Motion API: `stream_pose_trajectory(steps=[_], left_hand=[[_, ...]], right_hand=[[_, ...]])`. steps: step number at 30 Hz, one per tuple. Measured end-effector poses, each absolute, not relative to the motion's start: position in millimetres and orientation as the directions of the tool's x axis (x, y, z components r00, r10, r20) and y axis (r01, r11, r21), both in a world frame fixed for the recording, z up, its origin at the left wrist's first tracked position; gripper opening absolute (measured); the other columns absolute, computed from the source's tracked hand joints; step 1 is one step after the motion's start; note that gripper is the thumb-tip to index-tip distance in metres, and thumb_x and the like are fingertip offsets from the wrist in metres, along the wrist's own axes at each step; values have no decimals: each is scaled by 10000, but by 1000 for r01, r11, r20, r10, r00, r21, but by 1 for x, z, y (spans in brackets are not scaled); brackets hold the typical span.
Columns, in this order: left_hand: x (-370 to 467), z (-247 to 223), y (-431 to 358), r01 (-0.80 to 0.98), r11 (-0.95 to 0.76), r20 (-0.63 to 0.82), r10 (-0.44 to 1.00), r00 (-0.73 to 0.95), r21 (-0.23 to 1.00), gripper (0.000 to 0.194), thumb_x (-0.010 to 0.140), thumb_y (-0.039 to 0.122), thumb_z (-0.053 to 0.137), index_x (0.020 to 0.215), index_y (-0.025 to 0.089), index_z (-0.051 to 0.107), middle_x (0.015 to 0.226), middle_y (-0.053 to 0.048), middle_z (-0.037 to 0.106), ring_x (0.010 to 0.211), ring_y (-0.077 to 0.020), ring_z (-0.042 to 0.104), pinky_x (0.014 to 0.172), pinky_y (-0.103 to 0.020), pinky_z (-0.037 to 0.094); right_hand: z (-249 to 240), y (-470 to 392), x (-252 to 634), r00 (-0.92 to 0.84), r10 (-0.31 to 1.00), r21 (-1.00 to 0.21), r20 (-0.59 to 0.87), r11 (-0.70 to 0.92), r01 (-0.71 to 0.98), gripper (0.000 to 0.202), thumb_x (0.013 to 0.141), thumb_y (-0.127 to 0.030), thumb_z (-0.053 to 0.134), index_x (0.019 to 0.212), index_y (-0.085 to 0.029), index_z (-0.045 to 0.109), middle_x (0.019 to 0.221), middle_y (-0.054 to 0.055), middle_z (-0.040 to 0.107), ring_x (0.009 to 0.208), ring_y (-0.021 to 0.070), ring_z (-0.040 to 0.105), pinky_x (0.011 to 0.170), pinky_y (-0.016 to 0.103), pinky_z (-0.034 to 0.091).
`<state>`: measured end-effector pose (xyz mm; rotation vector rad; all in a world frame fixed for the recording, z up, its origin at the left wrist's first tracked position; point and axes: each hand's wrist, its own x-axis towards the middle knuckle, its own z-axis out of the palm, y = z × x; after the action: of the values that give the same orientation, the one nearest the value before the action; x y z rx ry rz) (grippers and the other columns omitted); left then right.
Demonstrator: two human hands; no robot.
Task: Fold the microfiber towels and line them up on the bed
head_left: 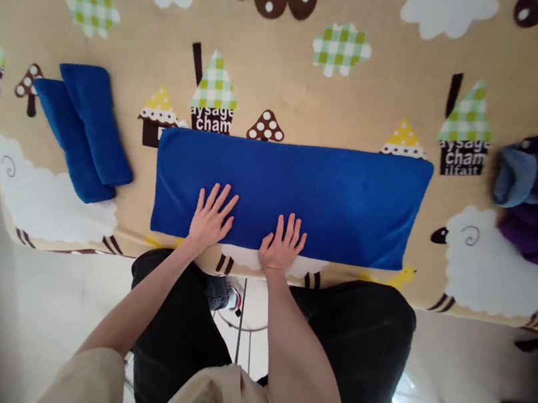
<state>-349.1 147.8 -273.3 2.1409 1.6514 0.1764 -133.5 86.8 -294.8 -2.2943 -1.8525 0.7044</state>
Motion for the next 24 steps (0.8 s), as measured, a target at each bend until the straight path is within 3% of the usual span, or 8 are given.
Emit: stream_pose_trajectory(steps=[8,12,15,19,24], left_hand=[[-409,-280,152,946,118,-50,993,-108,303,648,994,346,429,1622,216,334,1710,-127,207,1603,-318,109,1277,-648,56],[-376,-278,147,912,258,19,960,-278,319,661,1012,343,388,1641,182,265,1715,-172,148,1605,-344,46,1245,-711,91],[-310,-281,122,907,199,6,976,-217,370,656,1007,299,390,1640,177,265,1721,-167,99,1605,-339,28,1249,-699,140],[-247,-297,87,906,-7,4,1000,6,424,644,983,243,406,1621,211,327,1664,-159,316,1579,-305,227,1264,-631,205],[-246,-314,81,902,-33,73,997,1,430,623,950,220,422,1573,200,421,1603,-153,435,1540,-295,333,1251,-600,233]], right_hand=[[-294,87,-134,148,943,-345,-297,-251,904,754,868,-224,426,1618,-253,363,1696,80,269,1592,321,190,1236,690,182],[-295,87,-134,138,948,-356,-286,-239,903,737,885,-233,427,1618,-270,362,1689,70,288,1592,315,193,1242,677,177],[-295,89,-133,135,939,-379,-315,-255,890,714,901,-242,437,1613,-259,375,1690,78,286,1596,316,174,1250,675,160],[-292,93,-132,126,923,-390,-363,-274,879,674,936,-266,424,1609,-248,381,1696,75,272,1602,304,153,1267,655,135],[-289,97,-132,122,929,-375,-348,-257,891,646,963,-278,430,1607,-258,382,1696,51,276,1606,278,141,1286,611,117]])
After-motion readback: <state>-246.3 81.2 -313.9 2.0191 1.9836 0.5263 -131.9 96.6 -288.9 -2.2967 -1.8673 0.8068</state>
